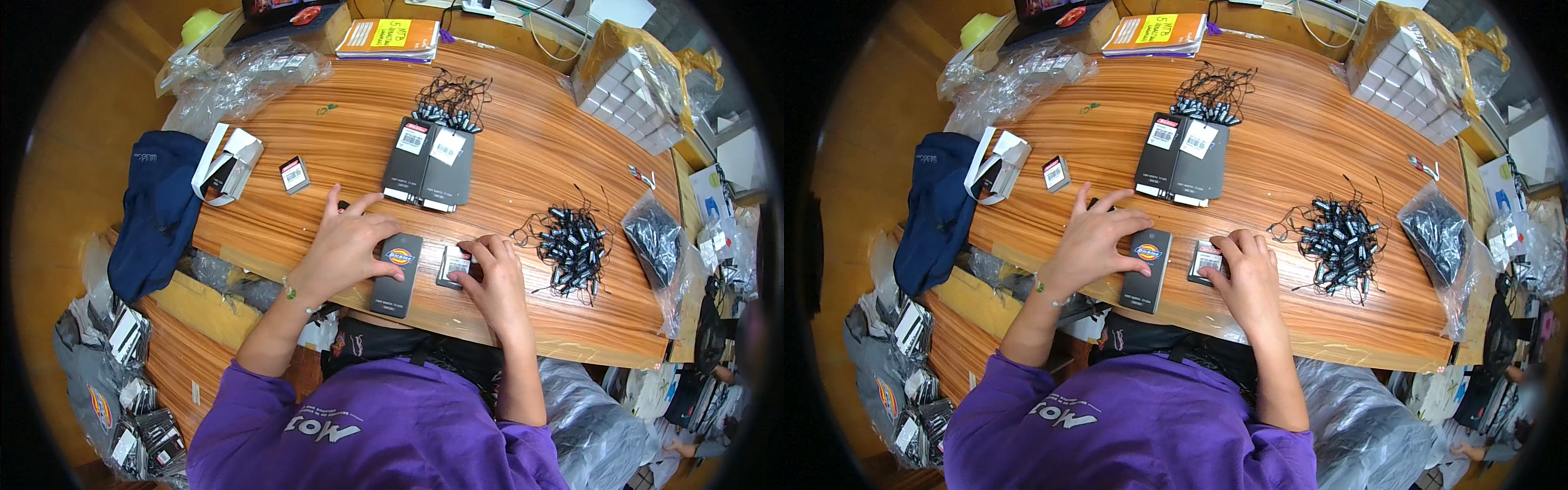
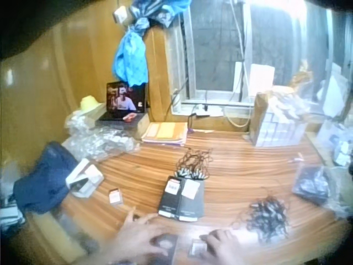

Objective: The person repeatedly opens small black boxes, removes a small black electronic component with a wire, and places it on the table. The person also opens a plastic bag and empties a pile of similar components onto the table. The person continues to open boxes and remove components throughout the clip.

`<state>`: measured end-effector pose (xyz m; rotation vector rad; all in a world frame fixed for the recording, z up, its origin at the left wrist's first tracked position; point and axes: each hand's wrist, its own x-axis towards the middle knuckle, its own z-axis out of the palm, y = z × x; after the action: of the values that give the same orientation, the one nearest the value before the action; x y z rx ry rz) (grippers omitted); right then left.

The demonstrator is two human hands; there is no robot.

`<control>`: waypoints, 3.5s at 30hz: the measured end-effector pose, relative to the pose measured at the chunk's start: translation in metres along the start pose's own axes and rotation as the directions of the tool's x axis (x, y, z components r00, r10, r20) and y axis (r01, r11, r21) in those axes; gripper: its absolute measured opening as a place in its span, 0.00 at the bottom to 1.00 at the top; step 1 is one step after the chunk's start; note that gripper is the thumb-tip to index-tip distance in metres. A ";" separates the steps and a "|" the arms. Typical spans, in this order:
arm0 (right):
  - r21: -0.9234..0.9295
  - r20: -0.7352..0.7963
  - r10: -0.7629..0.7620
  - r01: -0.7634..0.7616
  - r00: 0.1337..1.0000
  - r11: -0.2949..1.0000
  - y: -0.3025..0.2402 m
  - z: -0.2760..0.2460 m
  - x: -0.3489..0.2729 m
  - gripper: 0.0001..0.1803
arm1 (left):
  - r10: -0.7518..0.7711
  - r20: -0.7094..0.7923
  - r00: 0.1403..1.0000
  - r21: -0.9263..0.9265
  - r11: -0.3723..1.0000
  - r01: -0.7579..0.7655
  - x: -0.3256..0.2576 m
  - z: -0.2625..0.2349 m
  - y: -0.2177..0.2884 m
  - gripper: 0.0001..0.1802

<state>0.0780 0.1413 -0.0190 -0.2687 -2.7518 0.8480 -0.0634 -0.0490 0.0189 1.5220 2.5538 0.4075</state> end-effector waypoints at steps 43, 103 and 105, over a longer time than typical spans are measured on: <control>-0.003 -0.464 0.335 -0.379 0.820 0.925 0.068 -0.103 -0.054 0.09 | -0.236 0.071 0.969 -0.992 0.085 0.094 0.002 0.002 0.022 0.10; 0.897 -0.111 -0.380 -0.072 0.918 -0.435 -0.010 -0.128 0.091 0.17 | -0.204 -0.304 0.930 -0.952 0.099 -0.290 0.029 -0.009 0.099 0.13; 0.929 -0.179 -0.339 0.045 0.924 -0.367 -0.012 -0.130 0.093 0.13 | -0.205 -0.284 0.937 -0.954 0.160 -0.254 0.028 -0.011 0.094 0.12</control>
<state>0.0257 0.2232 0.1086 0.7031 -0.9304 2.6819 -0.0002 0.0163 0.0580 0.8795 1.5015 2.0416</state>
